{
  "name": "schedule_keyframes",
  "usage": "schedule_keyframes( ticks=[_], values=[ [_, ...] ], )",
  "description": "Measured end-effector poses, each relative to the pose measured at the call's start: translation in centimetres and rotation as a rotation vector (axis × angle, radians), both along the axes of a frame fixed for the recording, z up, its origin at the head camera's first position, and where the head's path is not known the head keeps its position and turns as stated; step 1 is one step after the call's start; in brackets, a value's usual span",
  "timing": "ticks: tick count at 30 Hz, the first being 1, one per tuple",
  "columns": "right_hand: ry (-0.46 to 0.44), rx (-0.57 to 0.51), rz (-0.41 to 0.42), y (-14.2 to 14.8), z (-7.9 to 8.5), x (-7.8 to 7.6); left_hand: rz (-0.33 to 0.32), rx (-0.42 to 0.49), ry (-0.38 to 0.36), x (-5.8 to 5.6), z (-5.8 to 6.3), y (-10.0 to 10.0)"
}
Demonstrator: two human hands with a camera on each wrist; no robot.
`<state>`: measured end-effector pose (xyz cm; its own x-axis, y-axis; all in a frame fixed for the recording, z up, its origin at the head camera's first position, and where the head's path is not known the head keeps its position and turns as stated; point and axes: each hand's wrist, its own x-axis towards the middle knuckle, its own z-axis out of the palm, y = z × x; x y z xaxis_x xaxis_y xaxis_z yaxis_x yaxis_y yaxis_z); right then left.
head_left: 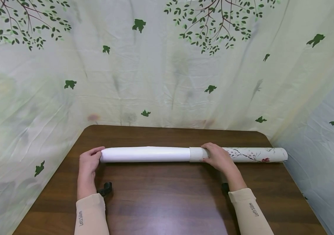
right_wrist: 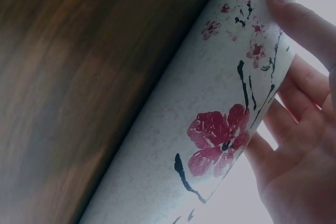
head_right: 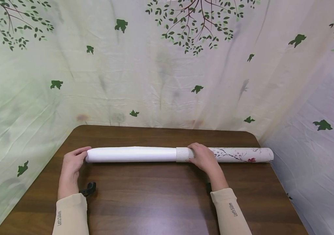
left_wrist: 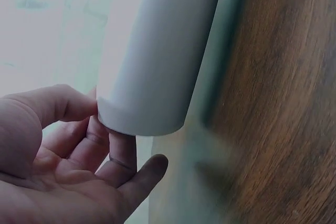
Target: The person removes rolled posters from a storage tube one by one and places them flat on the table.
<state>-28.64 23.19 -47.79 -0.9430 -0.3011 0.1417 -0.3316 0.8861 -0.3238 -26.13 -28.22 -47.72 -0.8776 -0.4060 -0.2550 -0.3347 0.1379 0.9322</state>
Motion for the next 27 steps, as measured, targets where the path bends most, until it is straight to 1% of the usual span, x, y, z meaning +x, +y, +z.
schedule_keyframes(
  ticks=[5, 13, 23, 27],
  values=[
    [0.0, 0.002, -0.002, 0.1, 0.0, 0.1, 0.046, 0.001, 0.009, 0.1, -0.1, -0.4],
    [0.015, 0.015, -0.018, 0.6, 0.0, 0.2, 0.084, -0.046, 0.016, 0.1, -0.3, -1.0],
    [0.006, 0.024, -0.09, 0.7, 0.0, 0.1, 0.091, -0.054, 0.01, 0.2, -0.4, -1.2],
    [0.018, 0.027, -0.115, 0.6, 0.0, 0.1, 0.093, -0.056, 0.013, 0.3, -0.4, -1.1]
  ],
)
